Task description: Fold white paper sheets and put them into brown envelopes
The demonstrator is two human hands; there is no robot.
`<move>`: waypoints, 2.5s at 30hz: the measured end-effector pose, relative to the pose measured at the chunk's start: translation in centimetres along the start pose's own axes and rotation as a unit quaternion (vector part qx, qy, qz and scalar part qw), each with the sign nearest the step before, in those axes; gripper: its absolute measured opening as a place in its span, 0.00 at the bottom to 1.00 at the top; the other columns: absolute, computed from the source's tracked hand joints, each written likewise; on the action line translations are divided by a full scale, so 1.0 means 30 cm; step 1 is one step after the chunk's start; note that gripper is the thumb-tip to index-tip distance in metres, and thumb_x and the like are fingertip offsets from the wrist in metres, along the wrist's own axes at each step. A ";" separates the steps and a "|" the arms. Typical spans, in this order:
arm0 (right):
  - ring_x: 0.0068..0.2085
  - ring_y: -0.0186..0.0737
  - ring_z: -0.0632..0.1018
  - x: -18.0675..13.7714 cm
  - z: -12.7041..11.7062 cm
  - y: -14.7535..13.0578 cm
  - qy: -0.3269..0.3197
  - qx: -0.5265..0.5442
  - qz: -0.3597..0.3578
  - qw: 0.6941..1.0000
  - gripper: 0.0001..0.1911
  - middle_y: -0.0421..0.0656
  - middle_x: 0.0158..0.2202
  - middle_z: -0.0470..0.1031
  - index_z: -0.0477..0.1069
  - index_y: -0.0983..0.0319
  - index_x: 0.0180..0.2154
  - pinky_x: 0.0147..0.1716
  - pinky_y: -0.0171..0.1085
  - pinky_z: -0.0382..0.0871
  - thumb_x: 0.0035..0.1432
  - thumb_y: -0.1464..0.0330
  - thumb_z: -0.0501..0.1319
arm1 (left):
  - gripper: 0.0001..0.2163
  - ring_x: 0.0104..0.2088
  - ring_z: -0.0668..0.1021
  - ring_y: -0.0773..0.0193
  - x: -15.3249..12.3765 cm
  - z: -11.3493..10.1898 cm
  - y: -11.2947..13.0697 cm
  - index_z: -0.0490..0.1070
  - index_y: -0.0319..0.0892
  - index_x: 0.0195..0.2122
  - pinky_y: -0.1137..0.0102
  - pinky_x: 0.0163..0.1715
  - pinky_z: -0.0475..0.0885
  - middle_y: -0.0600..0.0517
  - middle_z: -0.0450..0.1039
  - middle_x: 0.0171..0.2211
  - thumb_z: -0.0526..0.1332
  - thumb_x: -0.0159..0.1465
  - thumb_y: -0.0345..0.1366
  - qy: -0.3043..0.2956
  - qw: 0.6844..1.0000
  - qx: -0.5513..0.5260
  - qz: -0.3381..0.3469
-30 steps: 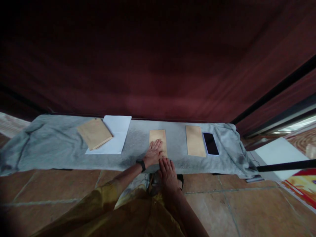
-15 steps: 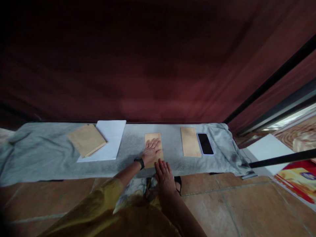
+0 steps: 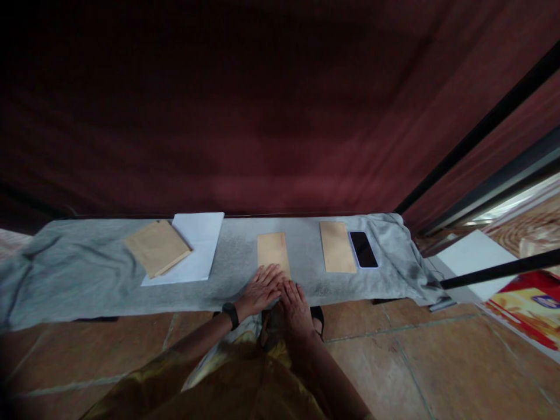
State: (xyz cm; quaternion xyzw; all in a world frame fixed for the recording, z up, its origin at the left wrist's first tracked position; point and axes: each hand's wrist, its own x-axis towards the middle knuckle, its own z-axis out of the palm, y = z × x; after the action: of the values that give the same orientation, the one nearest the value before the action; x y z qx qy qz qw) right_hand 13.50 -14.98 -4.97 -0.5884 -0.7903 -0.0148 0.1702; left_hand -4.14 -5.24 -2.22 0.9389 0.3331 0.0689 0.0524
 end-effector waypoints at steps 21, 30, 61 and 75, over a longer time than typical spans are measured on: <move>0.71 0.49 0.58 -0.027 0.018 -0.038 -0.003 0.004 0.006 1.000 0.29 0.56 0.70 0.59 0.49 0.67 0.71 0.67 0.56 0.54 0.73 0.65 0.47 | 0.37 0.73 0.50 0.50 -0.160 -0.027 0.018 0.51 0.41 0.71 0.50 0.70 0.47 0.38 0.47 0.73 0.57 0.68 0.56 -0.021 0.995 0.060 0.071; 0.70 0.51 0.58 -0.080 0.008 -0.007 0.019 0.020 0.021 0.999 0.30 0.57 0.70 0.56 0.47 0.68 0.71 0.68 0.57 0.51 0.74 0.62 0.44 | 0.36 0.73 0.49 0.50 -0.184 -0.034 0.025 0.55 0.37 0.70 0.52 0.70 0.47 0.36 0.48 0.72 0.62 0.67 0.51 -0.022 0.996 0.043 0.074; 0.70 0.52 0.59 -0.060 0.027 -0.055 0.025 -0.019 0.042 0.999 0.29 0.57 0.70 0.58 0.53 0.69 0.69 0.66 0.55 0.57 0.71 0.67 0.49 | 0.28 0.71 0.57 0.52 -0.194 0.033 0.056 0.59 0.36 0.67 0.55 0.69 0.53 0.37 0.55 0.70 0.51 0.73 0.50 0.024 0.999 0.020 -0.015; 0.69 0.52 0.62 -0.039 0.034 -0.075 0.042 0.021 0.073 0.996 0.27 0.51 0.69 0.60 0.57 0.59 0.69 0.64 0.57 0.61 0.71 0.64 0.52 | 0.29 0.73 0.50 0.54 0.227 0.067 -0.036 0.50 0.38 0.72 0.51 0.71 0.46 0.43 0.51 0.72 0.43 0.74 0.48 0.007 0.993 -0.004 -0.122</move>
State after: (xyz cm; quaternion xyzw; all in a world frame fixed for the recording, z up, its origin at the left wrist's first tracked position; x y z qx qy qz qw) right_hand 11.42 -16.53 -5.86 -0.6395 -0.7378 -0.0100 0.2161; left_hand 0.75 -0.20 -3.72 0.8906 0.4450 0.0696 0.0623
